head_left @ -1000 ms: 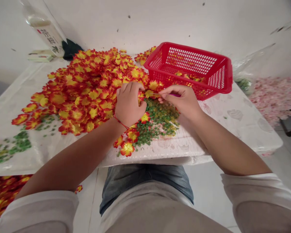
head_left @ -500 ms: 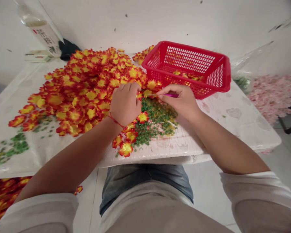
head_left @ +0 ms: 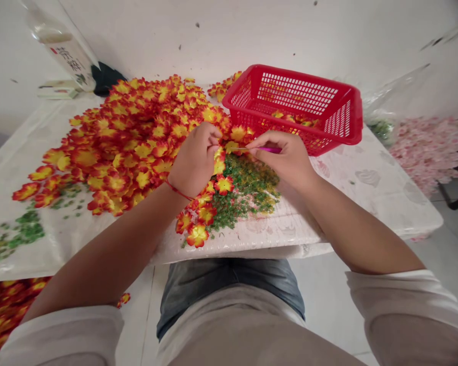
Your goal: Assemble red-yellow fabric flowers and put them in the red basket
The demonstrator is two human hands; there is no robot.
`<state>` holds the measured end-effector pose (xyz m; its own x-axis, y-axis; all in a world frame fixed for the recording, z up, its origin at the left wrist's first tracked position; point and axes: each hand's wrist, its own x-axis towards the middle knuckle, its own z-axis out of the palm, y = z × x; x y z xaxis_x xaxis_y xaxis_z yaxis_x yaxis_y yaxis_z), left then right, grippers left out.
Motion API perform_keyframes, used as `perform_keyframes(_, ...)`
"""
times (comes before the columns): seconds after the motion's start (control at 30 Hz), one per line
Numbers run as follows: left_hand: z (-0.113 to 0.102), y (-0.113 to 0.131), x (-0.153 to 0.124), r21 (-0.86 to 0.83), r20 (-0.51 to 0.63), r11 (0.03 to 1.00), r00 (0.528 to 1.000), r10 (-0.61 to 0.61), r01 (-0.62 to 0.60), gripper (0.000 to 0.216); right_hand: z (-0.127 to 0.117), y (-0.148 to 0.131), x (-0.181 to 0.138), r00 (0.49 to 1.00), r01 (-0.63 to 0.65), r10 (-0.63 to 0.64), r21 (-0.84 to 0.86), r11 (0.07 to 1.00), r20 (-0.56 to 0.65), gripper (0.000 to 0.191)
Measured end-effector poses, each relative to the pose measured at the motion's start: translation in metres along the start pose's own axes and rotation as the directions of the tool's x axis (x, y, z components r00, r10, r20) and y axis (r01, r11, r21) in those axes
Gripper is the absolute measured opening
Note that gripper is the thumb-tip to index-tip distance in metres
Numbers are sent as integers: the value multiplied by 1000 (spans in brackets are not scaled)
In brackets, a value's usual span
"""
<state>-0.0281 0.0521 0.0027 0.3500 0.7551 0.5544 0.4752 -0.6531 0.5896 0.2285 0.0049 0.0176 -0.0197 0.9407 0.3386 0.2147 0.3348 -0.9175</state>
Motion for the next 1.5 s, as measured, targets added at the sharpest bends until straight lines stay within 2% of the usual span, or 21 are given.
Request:
perform_keyframes(0.2, 3, 9, 1, -206, -50, 973, 992, -115, 102, 18, 0, -7, -4, 996, 43, -46, 36, 998, 81, 6)
perform_keyframes(0.43, 8, 15, -1, -266, -103, 956, 982, -156, 125, 27, 1, -4, -5, 992, 98, -97, -8, 995, 86, 7)
perform_keyframes(0.6, 10, 19, -2, -301, -87, 938, 975, -206, 172, 29, 0, 0, -3, 993, 100, -97, -31, 995, 69, 9)
perform_keyframes(0.83, 12, 19, -4, -291, -109, 949, 982, -156, 119, 24, -1, 0, -3, 991, 96, -91, -58, 994, 93, 9)
perform_keyframes(1.1, 16, 23, -8, -313, -107, 947, 988, -114, 75, 28, 0, 1, -5, 989, 114, -106, -79, 990, 103, 11)
perform_keyframes(1.33, 17, 31, -13, -328, -49, 944, 997, -59, 40, 31, 6, 6, -6, 950, 308, -291, -189, 933, 112, 8)
perform_keyframes(1.5, 19, 30, -15, -326, 5, 943, 997, -77, 74, 35, 9, 10, -7, 933, 354, -343, -110, 929, 106, 5)
